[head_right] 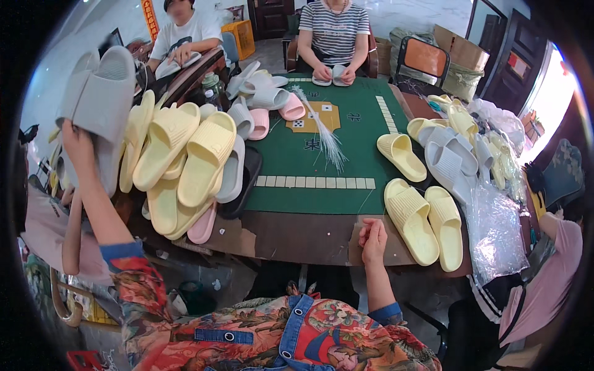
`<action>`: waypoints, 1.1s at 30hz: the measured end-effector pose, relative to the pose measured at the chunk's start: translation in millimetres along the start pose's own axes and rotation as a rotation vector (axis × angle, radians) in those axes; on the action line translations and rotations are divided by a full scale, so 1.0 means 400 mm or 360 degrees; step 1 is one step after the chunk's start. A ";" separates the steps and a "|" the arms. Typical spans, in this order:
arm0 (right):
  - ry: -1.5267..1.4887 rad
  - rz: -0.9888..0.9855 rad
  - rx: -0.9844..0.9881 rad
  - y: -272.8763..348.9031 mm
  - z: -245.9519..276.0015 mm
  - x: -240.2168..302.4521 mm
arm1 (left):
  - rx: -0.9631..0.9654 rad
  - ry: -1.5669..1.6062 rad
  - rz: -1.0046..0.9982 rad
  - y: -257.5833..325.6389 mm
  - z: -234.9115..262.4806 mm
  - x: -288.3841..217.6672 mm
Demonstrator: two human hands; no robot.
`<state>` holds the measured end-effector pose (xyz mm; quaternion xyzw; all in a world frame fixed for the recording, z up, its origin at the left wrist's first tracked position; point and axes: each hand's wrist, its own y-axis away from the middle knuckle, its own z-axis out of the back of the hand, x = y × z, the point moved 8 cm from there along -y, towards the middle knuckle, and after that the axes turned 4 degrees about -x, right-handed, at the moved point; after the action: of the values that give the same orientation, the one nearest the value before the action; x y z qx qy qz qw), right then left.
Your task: The person pairs up various slippers on the table, attaching them together by threading plastic tag fasteners through them by hand.
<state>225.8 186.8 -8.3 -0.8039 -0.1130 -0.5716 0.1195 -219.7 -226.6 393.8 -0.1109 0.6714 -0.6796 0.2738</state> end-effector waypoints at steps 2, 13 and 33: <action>0.0020 0.0008 0.0017 0.000 -0.012 0.003 | 0.0203 -0.0104 0.0236 -0.062 -0.070 0.201; 0.0181 -0.0001 0.0049 -0.001 -0.021 -0.004 | 0.0850 -0.0772 0.0438 0.015 -0.279 0.678; 0.0469 0.0109 0.0201 0.050 -0.051 0.031 | 0.0875 0.0790 -0.0824 0.493 -0.037 -0.593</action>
<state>217.8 162.0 8.7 -0.7056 -0.1025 -0.6708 0.2043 12.3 -80.2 252.1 -0.0321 0.4616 -0.8848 -0.0551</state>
